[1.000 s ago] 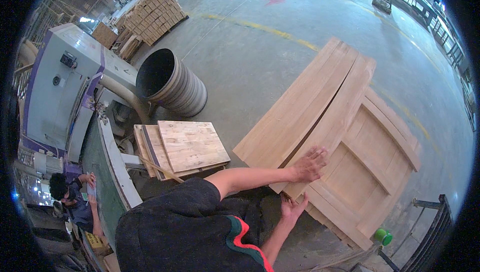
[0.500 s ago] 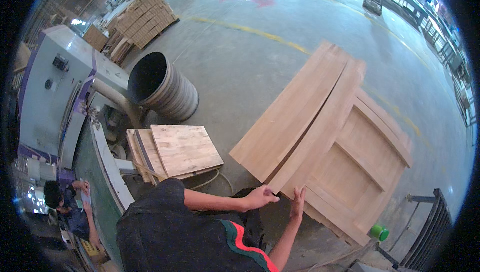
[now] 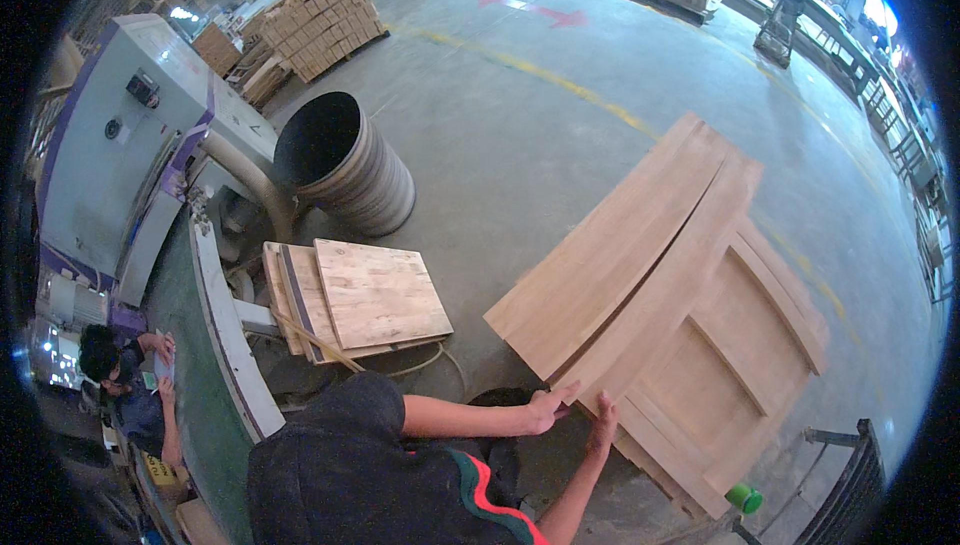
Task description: The person repeatedly picks up wooden planks and panels from a nearby stack and feeds them one by one into a woodworking machine. The person handles each piece by hand, aligns it on the conveyor, and lets the machine process it before retrieving the next piece.
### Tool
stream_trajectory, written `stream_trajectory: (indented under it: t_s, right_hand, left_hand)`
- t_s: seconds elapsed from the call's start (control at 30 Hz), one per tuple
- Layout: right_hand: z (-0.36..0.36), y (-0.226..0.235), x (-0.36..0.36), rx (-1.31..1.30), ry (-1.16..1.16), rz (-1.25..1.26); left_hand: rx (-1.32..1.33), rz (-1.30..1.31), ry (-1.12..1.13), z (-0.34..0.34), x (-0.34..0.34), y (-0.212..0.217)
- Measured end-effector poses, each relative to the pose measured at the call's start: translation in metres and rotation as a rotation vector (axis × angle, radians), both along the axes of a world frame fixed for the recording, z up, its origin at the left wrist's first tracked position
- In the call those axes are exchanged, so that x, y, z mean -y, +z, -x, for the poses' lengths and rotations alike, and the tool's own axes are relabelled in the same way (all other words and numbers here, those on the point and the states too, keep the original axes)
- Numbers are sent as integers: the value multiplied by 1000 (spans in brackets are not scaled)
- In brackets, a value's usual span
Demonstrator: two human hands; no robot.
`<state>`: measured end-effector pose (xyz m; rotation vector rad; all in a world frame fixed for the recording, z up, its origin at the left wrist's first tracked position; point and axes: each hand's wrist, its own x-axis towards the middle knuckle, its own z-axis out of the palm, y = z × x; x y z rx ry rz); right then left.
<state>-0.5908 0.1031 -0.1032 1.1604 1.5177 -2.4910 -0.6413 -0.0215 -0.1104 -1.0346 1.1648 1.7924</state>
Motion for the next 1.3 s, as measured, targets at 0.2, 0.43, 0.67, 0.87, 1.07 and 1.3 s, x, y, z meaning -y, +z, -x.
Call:
stream_trajectory:
  t_s: [0.2, 0.43, 0.67, 0.87, 1.07, 1.3]
  right_hand:
    - [-8, -32, -15, 21, 5, 32]
    - [-3, -26, -8, 7, -38, -25]
    - [-2, -7, -5, 53, 6, 16]
    - [-7, -20, -5, 32, -9, -26]
    - [-22, -18, -14, 26, 29, -31]
    - [-100, -1, 7, 92, 71, -114]
  left_hand:
    - [61, 68, -51, 7, -5, 4]
    - [57, -157, 191, 18, 4, -7]
    - [191, -332, 318, 28, 21, -7]
    - [180, -311, 292, 31, 27, 1]
    - [73, -297, -274, -8, 29, 20]
    - [-309, -124, -816, 3, -3, 49]
